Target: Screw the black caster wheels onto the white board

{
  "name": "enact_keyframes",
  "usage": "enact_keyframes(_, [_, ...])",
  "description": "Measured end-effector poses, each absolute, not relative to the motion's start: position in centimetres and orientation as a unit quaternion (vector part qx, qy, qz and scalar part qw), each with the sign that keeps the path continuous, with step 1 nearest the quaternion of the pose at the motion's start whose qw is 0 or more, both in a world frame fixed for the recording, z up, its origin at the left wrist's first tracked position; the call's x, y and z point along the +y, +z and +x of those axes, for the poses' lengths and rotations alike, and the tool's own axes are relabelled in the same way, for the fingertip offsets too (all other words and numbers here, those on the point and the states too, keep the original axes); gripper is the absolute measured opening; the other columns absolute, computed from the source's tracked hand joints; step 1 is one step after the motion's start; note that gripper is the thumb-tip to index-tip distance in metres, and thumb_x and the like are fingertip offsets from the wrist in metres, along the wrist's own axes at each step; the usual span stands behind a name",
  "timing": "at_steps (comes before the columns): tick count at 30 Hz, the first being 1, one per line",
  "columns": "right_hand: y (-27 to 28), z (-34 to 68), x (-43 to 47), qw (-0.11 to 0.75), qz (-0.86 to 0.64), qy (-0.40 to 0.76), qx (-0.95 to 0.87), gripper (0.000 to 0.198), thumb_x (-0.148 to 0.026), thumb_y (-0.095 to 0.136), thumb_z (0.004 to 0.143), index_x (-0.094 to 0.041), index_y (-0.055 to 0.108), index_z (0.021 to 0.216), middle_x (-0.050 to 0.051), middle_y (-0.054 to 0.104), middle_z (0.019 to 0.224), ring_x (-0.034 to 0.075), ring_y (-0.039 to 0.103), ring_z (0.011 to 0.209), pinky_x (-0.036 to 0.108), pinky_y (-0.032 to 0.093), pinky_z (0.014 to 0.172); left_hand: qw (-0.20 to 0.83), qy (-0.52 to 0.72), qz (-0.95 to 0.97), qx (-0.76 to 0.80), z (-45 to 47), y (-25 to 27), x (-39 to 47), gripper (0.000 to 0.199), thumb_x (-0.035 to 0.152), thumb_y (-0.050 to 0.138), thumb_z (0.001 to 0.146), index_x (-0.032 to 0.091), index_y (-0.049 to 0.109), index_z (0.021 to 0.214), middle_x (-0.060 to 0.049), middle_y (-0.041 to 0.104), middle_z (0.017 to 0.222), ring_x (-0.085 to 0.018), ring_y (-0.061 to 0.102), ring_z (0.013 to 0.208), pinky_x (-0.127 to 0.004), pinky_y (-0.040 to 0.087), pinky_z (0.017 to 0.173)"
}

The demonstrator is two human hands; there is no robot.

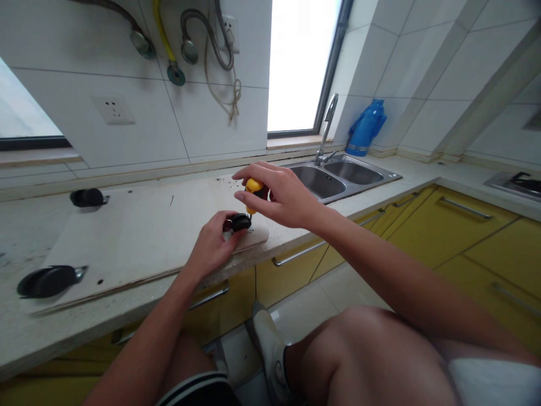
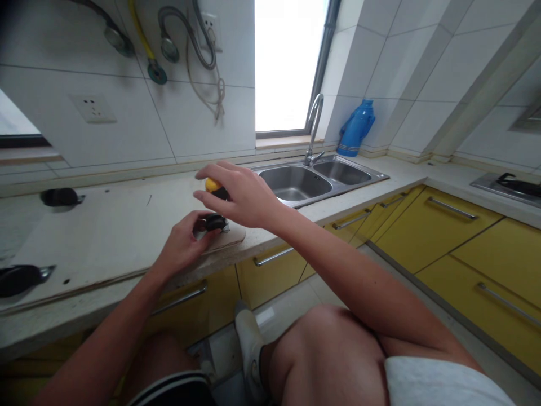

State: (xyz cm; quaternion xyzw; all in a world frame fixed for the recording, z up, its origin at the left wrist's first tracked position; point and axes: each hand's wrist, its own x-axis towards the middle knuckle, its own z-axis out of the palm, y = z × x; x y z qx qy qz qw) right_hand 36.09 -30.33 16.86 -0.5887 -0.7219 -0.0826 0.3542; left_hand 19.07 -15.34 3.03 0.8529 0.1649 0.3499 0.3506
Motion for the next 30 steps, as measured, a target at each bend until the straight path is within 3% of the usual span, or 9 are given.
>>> enact_keyframes(2, [17.1, 36.3, -30.6, 0.364, -0.566, -0.042, -0.738, 0.040, -0.037, 0.066, 0.107, -0.018, 0.070, 0.143, 0.006, 0.080, 0.126, 0.018, 0.068, 0.098, 0.034, 0.045, 0.089, 0.353, 0.346, 0.853, 0.167, 19.0, 3.1, -15.4, 0.038, 0.049, 0.078, 0.099, 0.024, 0.071, 0.126, -0.010, 0.083, 0.123, -0.030, 0.080, 0.107, -0.049, 0.066, 0.099])
enact_keyframes(4, [17.2, 36.4, -30.8, 0.370, -0.569, -0.026, -0.733, 0.043, -0.038, 0.068, 0.108, -0.019, 0.066, 0.146, 0.001, 0.080, 0.108, 0.014, 0.061, 0.082, 0.032, 0.043, 0.080, 0.347, 0.344, 0.857, 0.167, 18.9, 3.2, -15.4, 0.037, 0.048, 0.077, 0.099, 0.024, 0.071, 0.127, -0.010, 0.083, 0.124, -0.030, 0.080, 0.107, -0.049, 0.066, 0.099])
enact_keyframes(8, [16.9, 36.5, -30.6, 0.384, -0.583, -0.081, -0.711, 0.027, -0.047, 0.068, 0.112, -0.021, 0.072, 0.118, -0.002, 0.071, 0.089, 0.013, 0.053, 0.074, 0.031, 0.038, 0.076, 0.334, 0.345, 0.862, 0.161, 18.9, 3.3, -15.5, 0.037, 0.048, 0.076, 0.099, 0.025, 0.071, 0.127, -0.010, 0.082, 0.127, -0.029, 0.080, 0.108, -0.049, 0.066, 0.101])
enact_keyframes(10, [16.9, 36.4, -30.6, 0.388, -0.579, -0.088, -0.712, 0.026, -0.047, 0.068, 0.112, -0.021, 0.071, 0.109, -0.001, 0.071, 0.091, 0.013, 0.053, 0.075, 0.031, 0.040, 0.077, 0.335, 0.348, 0.861, 0.161, 19.0, 3.3, -15.5, 0.037, 0.049, 0.076, 0.099, 0.025, 0.071, 0.126, -0.010, 0.082, 0.126, -0.030, 0.080, 0.108, -0.049, 0.066, 0.101])
enact_keyframes(12, [17.0, 36.3, -30.6, 0.377, -0.573, -0.067, -0.725, 0.019, -0.035, 0.065, 0.108, -0.021, 0.072, 0.119, 0.000, 0.073, 0.098, 0.013, 0.055, 0.076, 0.031, 0.042, 0.079, 0.339, 0.346, 0.859, 0.166, 19.0, 3.3, -15.6, 0.037, 0.049, 0.076, 0.099, 0.025, 0.071, 0.126, -0.010, 0.082, 0.124, -0.030, 0.080, 0.107, -0.049, 0.066, 0.100])
enact_keyframes(15, [17.2, 36.2, -30.9, 0.356, -0.574, -0.043, -0.736, 0.047, -0.017, 0.056, 0.101, -0.019, 0.067, 0.147, 0.004, 0.075, 0.117, 0.014, 0.060, 0.083, 0.031, 0.046, 0.083, 0.345, 0.344, 0.856, 0.173, 19.0, 3.2, -15.6, 0.036, 0.047, 0.077, 0.099, 0.025, 0.070, 0.127, -0.010, 0.082, 0.124, -0.030, 0.080, 0.107, -0.049, 0.066, 0.100])
enact_keyframes(18, [17.0, 36.2, -30.9, 0.354, -0.590, -0.075, -0.721, 0.045, -0.024, 0.057, 0.111, -0.018, 0.064, 0.155, 0.007, 0.076, 0.126, 0.015, 0.061, 0.088, 0.033, 0.047, 0.084, 0.343, 0.345, 0.857, 0.172, 19.0, 3.1, -15.6, 0.037, 0.045, 0.076, 0.099, 0.024, 0.070, 0.129, -0.011, 0.081, 0.128, -0.030, 0.079, 0.110, -0.050, 0.065, 0.103])
enact_keyframes(25, [16.3, 36.0, -30.5, 0.342, -0.639, -0.158, -0.670, 0.032, -0.041, 0.071, 0.112, -0.021, 0.072, 0.137, 0.005, 0.075, 0.119, 0.014, 0.054, 0.080, 0.034, 0.045, 0.084, 0.309, 0.335, 0.871, 0.182, 19.3, 2.9, -14.7, 0.039, 0.040, 0.069, 0.101, 0.026, 0.069, 0.137, -0.011, 0.080, 0.134, -0.035, 0.074, 0.122, -0.058, 0.057, 0.112])
enact_keyframes(30, [16.9, 36.4, -31.0, 0.344, -0.625, -0.130, -0.688, 0.048, -0.023, 0.060, 0.106, -0.017, 0.069, 0.153, 0.007, 0.075, 0.125, 0.016, 0.062, 0.085, 0.036, 0.047, 0.085, 0.303, 0.309, 0.884, 0.175, 19.3, 2.7, -14.1, 0.042, 0.044, 0.065, 0.106, 0.027, 0.064, 0.145, -0.012, 0.079, 0.137, -0.037, 0.072, 0.123, -0.059, 0.055, 0.109])
